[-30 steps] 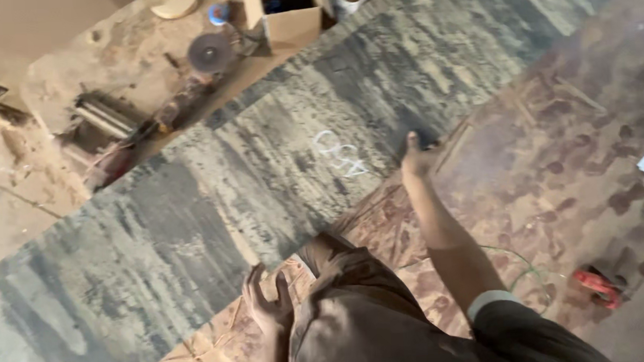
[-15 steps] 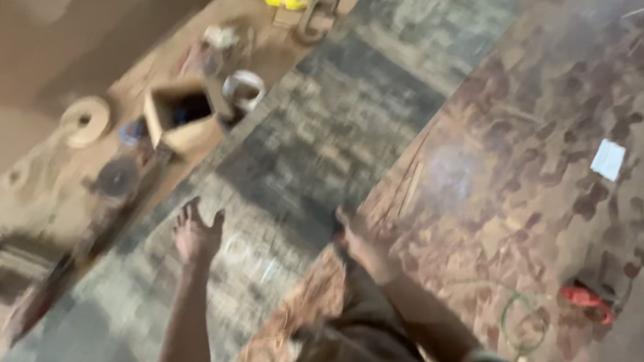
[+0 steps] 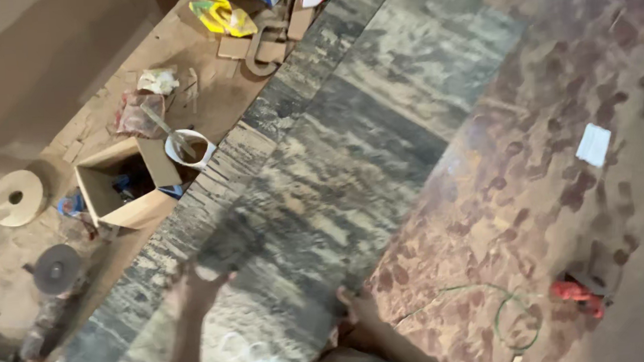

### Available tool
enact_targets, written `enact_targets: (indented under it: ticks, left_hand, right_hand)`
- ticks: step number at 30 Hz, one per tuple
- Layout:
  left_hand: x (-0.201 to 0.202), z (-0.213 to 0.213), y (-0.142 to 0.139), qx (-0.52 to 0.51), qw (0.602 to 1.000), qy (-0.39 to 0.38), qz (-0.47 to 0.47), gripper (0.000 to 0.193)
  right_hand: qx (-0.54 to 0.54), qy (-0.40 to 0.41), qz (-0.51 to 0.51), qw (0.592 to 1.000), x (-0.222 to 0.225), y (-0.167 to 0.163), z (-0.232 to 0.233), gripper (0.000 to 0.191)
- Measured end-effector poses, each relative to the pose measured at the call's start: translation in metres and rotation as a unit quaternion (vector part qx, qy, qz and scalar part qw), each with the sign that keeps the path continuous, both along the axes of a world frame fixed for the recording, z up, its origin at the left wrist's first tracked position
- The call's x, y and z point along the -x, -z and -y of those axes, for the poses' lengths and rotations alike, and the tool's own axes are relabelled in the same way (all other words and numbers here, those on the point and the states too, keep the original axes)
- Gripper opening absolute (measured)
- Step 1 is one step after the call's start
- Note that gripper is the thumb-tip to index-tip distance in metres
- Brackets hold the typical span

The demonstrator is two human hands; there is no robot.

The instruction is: The person uses an angle grinder to grind the surface of a large wood panel laid on the workshop floor, steadying the panel with one hand while moving the grinder across it. They reposition the panel and continue grinding different sections of its surface.

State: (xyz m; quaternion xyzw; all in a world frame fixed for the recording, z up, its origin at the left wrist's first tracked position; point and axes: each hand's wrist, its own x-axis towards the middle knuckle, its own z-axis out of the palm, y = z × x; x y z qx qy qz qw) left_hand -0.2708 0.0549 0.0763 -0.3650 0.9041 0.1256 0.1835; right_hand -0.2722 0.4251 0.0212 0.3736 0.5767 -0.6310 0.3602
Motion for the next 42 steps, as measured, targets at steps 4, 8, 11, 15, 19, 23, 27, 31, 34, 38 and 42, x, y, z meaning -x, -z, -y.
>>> enact_targets:
  ticks: [4,8,11,15,19,23,27,31,34,38,42]
  left_hand:
    - [-0.004,-0.017,0.035,0.006,0.983,0.071,-0.169,0.092]
    - [-0.011,-0.01,0.051,-0.028,0.966,0.085,-0.242,0.067]
    - [-0.008,0.005,0.039,-0.07,0.993,0.028,-0.092,0.073]
    - [-0.012,0.006,0.009,-0.104,0.993,-0.055,0.031,0.071]
    - [-0.026,-0.032,-0.009,-0.073,0.994,-0.08,-0.007,0.07]
    - [-0.035,-0.083,-0.014,-0.094,0.989,-0.116,-0.016,0.072]
    - [-0.042,-0.119,-0.033,-0.066,0.987,-0.14,-0.037,0.068]
    - [-0.083,-0.168,-0.067,0.076,0.983,-0.096,-0.135,0.065]
    - [-0.113,-0.186,-0.084,0.041,0.972,-0.101,-0.21,0.052]
    - [-0.158,-0.197,-0.115,0.124,0.942,-0.09,-0.3,0.059]
    - [-0.195,-0.218,-0.166,0.115,0.884,-0.145,-0.43,0.053]
  right_hand:
    - [0.014,0.141,-0.101,0.985,0.003,0.016,-0.019,0.063]
    - [-0.227,0.113,-0.105,0.962,0.003,0.029,-0.004,0.073]
    - [-0.181,0.182,-0.149,0.955,0.008,0.03,0.004,0.079]
    - [-0.163,0.167,-0.113,0.966,0.021,0.022,0.009,0.082]
    - [-0.111,0.185,-0.089,0.972,0.032,0.013,-0.001,0.084]
    - [-0.071,0.191,-0.095,0.974,0.039,0.015,-0.026,0.087]
    - [-0.012,0.212,-0.114,0.971,0.043,0.016,-0.053,0.09]
    - [0.087,0.243,-0.146,0.955,0.043,0.006,-0.086,0.093]
    - [0.208,0.227,-0.158,0.938,0.048,-0.01,-0.107,0.095]
    - [0.344,0.165,-0.153,0.911,0.028,-0.041,-0.128,0.098]
    - [0.302,0.109,-0.191,0.928,0.055,-0.108,-0.134,0.1]
